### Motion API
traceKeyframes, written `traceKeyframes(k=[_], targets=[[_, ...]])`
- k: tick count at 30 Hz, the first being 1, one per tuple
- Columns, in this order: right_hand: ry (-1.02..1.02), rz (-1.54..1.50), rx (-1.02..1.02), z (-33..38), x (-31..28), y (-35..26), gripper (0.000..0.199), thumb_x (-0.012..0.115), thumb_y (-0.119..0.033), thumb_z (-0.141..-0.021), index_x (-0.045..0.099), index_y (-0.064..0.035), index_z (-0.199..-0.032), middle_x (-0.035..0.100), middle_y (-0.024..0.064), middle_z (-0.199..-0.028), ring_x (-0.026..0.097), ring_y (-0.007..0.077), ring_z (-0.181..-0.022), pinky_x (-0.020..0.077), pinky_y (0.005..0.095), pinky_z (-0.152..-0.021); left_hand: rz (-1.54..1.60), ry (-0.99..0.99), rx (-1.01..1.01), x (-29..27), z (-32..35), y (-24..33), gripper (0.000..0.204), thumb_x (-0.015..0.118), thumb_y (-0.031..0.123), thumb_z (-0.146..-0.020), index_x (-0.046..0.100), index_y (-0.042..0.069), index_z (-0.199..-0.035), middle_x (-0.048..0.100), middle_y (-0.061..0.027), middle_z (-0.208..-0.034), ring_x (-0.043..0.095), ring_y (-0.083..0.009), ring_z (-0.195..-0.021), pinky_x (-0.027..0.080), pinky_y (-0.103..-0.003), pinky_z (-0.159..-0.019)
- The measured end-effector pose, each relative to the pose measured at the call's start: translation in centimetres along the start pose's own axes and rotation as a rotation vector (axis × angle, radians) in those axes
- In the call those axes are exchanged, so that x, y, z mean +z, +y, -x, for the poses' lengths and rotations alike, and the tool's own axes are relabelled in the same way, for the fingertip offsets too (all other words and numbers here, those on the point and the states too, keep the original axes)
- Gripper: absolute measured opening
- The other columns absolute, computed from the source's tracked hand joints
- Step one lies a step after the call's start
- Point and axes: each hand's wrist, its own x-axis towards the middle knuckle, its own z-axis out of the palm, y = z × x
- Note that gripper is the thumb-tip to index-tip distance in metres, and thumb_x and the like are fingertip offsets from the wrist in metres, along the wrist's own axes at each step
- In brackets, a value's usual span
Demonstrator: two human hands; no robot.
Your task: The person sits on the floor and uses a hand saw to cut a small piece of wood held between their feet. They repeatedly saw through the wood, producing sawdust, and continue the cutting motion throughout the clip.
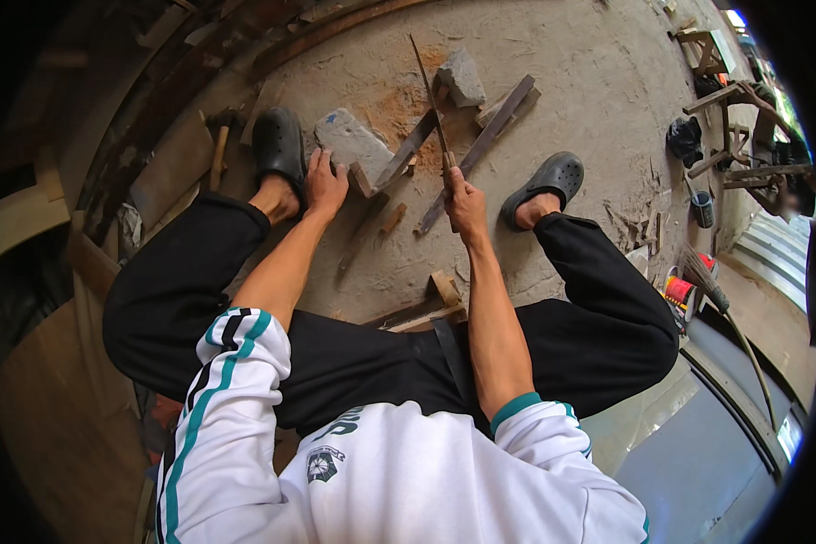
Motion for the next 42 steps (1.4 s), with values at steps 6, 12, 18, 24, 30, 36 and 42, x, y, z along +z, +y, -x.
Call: traceKeyframes(k=[6,12,18,24,30,36,42], targets=[[-0.007,-0.062,0.059,0.8,-0.8,-2.4,0.057,0.057,-0.054,-0.096,0.058,-0.0065,-0.066,0.049,-0.0031,-0.059,0.039,0.0067,-0.048,0.0269,0.0256,-0.044,0.003,-0.338,-0.052,-1.2,0.6,5.7,0.040,0.067,0.033,-0.086,0.063,0.011,-0.119,0.057,-0.0156,-0.114,0.057,-0.0363,-0.110,0.049,-0.046,-0.090],[-0.030,0.022,0.063,0.0,-2.1,-2.2,0.057,0.057,-0.054,-0.096,0.058,-0.0063,-0.066,0.047,-0.0036,-0.057,0.039,0.0068,-0.048,0.0277,0.0262,-0.044,-0.117,-0.264,-0.125,-0.7,2.7,6.7,0.054,0.066,0.037,-0.087,0.053,0.007,-0.130,0.050,-0.0161,-0.129,0.054,-0.0381,-0.116,0.045,-0.049,-0.096],[-0.067,0.009,0.063,1.0,0.3,-1.6,0.057,0.055,-0.058,-0.096,0.058,-0.0075,-0.069,0.049,-0.0018,-0.058,0.042,0.0076,-0.047,0.0305,0.0258,-0.044,-0.050,-0.175,-0.476,0.2,-1.1,6.8,0.075,0.072,0.033,-0.084,0.034,0.005,-0.144,0.041,-0.0202,-0.139,0.047,-0.0416,-0.126,0.043,-0.049,-0.102],[-0.112,-0.025,0.045,1.2,1.3,-1.3,0.057,0.055,-0.058,-0.096,0.055,-0.0085,-0.067,0.047,-0.0029,-0.058,0.040,0.0069,-0.048,0.0293,0.0254,-0.044,-0.053,-0.257,-0.261,-0.5,-2.1,5.9,0.078,0.075,0.025,-0.081,0.035,0.003,-0.143,0.039,-0.0224,-0.140,0.048,-0.0429,-0.125,0.043,-0.047,-0.103],[-0.073,-0.023,0.044,-0.4,3.5,1.3,0.062,0.055,-0.055,-0.097,0.058,-0.0015,-0.065,0.050,0.0007,-0.058,0.046,0.0107,-0.054,0.0371,0.0306,-0.051,-0.058,-0.370,-0.181,-1.8,-2.2,5.0,0.073,0.068,0.033,-0.085,0.037,0.005,-0.145,0.040,-0.0225,-0.143,0.046,-0.0424,-0.129,0.041,-0.046,-0.106],[-0.079,0.184,-0.013,-1.6,5.4,0.9,0.069,0.047,-0.060,-0.097,0.061,0.0035,-0.073,0.057,0.0113,-0.063,0.057,0.0218,-0.064,0.0448,0.0376,-0.064,-0.229,-0.497,-0.099,-5.6,-3.3,5.5,0.069,0.061,0.040,-0.088,0.040,0.008,-0.146,0.046,-0.0193,-0.145,0.044,-0.0377,-0.133,0.040,-0.047,-0.107],[-0.150,0.185,-0.112,-1.7,6.1,1.6,0.067,0.044,-0.058,-0.099,0.059,0.0014,-0.072,0.054,0.0102,-0.063,0.053,0.0210,-0.061,0.0420,0.0375,-0.062,-0.372,-0.533,-0.026,-9.7,-4.1,11.8,0.056,0.061,0.038,-0.089,0.054,0.008,-0.135,0.057,-0.0183,-0.135,0.048,-0.0352,-0.131,0.041,-0.049,-0.106]])
